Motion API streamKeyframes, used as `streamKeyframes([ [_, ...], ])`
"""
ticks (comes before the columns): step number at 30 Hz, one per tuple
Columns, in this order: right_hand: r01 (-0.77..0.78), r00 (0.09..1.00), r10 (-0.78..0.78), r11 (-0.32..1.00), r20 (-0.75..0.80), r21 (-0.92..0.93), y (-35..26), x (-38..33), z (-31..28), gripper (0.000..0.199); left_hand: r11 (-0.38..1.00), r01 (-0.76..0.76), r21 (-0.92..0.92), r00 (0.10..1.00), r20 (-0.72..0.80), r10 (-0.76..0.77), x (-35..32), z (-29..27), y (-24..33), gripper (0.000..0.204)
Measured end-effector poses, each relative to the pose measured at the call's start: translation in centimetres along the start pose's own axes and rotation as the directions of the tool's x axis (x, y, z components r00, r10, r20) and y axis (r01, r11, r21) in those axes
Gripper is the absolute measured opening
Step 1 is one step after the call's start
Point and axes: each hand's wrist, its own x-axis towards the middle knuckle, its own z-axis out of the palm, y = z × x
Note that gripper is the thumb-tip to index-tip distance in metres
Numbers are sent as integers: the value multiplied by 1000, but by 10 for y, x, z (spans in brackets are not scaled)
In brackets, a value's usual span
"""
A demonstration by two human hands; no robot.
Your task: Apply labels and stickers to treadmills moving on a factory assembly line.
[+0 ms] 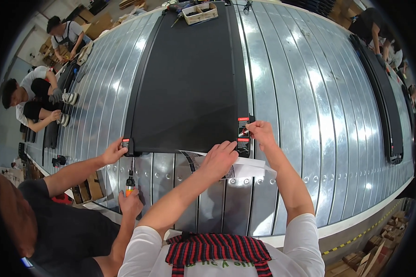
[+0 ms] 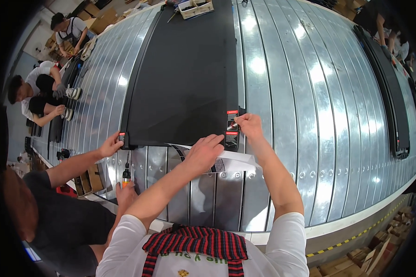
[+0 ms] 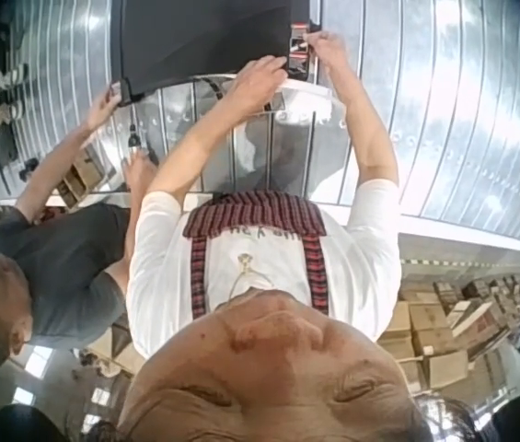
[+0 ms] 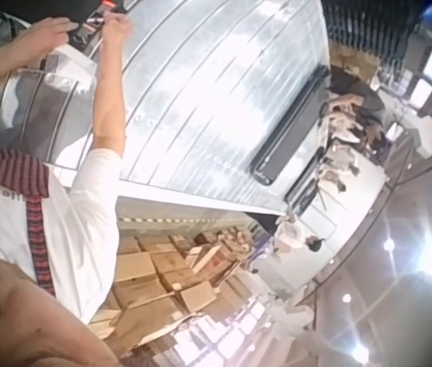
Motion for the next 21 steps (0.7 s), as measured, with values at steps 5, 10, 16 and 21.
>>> streamKeyframes([
  [5,33,999,-32,999,-18,33,6,1,0,11,999,-16,43,996,86,13,13,6,-4,11],
  [10,120,991,-121,992,-49,-34,16,7,2,13,995,-22,95,998,66,16,25,14,-8,9],
  [16,168,977,-187,972,-104,-163,13,4,4,15,996,3,93,986,166,-18,32,14,-10,9],
  [21,237,952,-287,914,-111,-330,5,-2,5,15,995,-1,99,987,157,-15,32,16,-11,12],
])
